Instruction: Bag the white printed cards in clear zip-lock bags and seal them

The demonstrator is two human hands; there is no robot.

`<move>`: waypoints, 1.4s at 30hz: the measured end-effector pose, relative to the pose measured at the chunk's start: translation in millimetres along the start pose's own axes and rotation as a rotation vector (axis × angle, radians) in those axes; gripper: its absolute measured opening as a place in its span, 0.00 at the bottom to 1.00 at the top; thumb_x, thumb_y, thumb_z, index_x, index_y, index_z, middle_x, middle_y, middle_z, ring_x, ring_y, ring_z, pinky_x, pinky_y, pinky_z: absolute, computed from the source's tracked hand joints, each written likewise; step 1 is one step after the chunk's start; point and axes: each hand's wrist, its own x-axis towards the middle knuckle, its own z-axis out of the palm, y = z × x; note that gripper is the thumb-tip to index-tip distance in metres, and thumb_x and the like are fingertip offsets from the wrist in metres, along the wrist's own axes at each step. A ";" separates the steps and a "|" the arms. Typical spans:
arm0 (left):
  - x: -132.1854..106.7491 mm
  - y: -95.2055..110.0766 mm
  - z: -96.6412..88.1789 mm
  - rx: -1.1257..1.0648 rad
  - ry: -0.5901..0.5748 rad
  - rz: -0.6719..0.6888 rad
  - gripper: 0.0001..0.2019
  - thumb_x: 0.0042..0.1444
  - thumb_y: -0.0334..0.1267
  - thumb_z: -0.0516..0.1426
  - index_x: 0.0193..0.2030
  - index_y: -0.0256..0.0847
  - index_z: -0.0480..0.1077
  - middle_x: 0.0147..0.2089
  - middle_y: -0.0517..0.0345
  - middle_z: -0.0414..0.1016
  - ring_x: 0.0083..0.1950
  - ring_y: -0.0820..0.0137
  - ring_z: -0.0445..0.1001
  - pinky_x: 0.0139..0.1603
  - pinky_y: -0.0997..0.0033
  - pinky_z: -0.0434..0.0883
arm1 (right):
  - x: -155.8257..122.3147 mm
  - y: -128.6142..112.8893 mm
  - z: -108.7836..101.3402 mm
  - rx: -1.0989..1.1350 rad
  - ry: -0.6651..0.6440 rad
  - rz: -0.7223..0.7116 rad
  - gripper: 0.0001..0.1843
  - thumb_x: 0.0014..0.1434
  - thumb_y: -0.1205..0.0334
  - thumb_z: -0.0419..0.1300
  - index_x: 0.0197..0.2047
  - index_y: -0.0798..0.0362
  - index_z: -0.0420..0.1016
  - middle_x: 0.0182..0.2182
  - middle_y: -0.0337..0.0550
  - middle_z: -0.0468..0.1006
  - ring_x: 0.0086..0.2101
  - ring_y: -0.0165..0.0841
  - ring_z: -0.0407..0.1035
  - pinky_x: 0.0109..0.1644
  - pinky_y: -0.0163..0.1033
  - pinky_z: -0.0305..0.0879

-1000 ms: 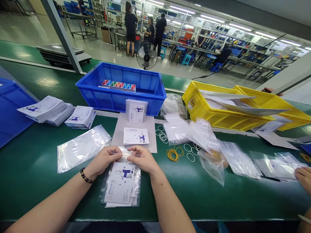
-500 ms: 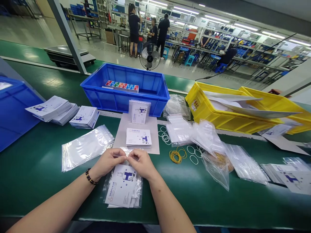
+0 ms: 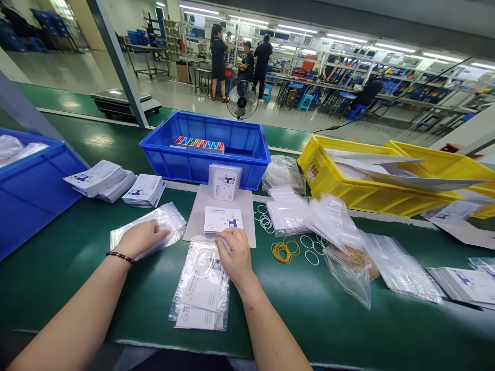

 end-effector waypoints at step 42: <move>-52.3 80.8 47.7 -0.805 -0.078 0.453 0.14 0.50 0.38 0.48 0.16 0.41 0.50 0.17 0.66 0.55 0.22 0.75 0.54 0.25 0.74 0.54 | -7.5 -1.6 22.8 -0.427 0.024 -0.097 0.16 0.58 0.69 0.45 0.21 0.52 0.62 0.18 0.39 0.64 0.23 0.31 0.59 0.27 0.36 0.56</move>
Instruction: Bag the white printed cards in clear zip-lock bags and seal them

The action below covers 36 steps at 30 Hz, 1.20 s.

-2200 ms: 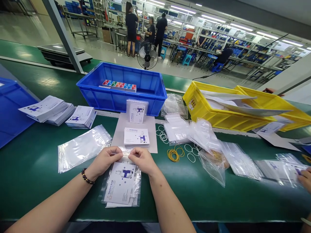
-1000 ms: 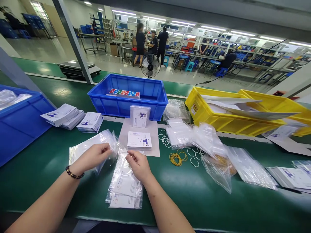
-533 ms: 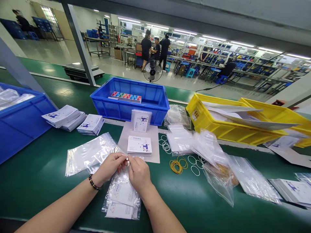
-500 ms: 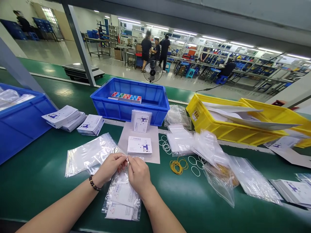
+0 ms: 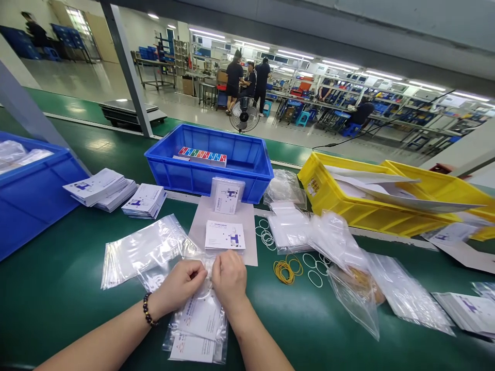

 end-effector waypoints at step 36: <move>9.6 -1.3 -36.9 0.014 -0.295 0.024 0.08 0.51 0.38 0.53 0.27 0.39 0.70 0.30 0.58 0.71 0.32 0.70 0.68 0.34 0.72 0.64 | 30.5 68.2 -10.3 0.610 0.241 0.685 0.25 0.46 0.54 0.59 0.47 0.56 0.68 0.28 0.42 0.72 0.28 0.33 0.68 0.34 0.42 0.67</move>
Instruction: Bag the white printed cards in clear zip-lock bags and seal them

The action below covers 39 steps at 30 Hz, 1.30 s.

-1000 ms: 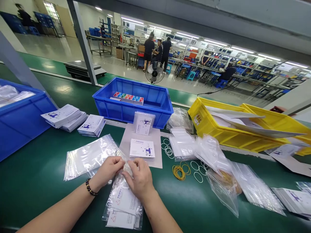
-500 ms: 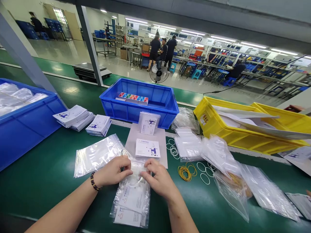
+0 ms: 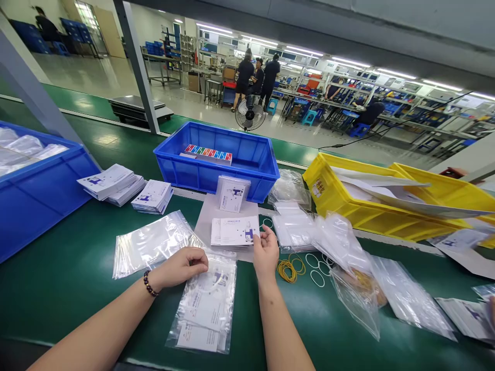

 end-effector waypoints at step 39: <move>3.0 2.1 27.0 -0.472 0.216 -0.107 0.09 0.46 0.40 0.57 0.23 0.36 0.68 0.25 0.60 0.70 0.27 0.73 0.68 0.29 0.73 0.67 | -54.7 -37.3 9.8 -0.113 -0.771 0.016 0.07 0.49 0.64 0.56 0.21 0.54 0.67 0.20 0.35 0.68 0.23 0.26 0.60 0.28 0.32 0.57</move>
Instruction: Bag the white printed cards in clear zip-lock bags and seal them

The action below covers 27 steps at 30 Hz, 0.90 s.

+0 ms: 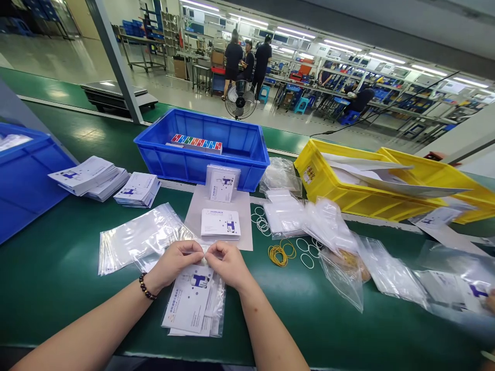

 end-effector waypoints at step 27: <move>-0.9 -1.6 -0.9 0.165 0.032 0.132 0.07 0.49 0.38 0.55 0.25 0.38 0.69 0.27 0.59 0.72 0.31 0.71 0.70 0.35 0.71 0.68 | -1.3 -3.3 0.4 -0.173 0.055 -0.170 0.07 0.50 0.69 0.55 0.21 0.53 0.66 0.22 0.37 0.67 0.26 0.28 0.62 0.31 0.33 0.58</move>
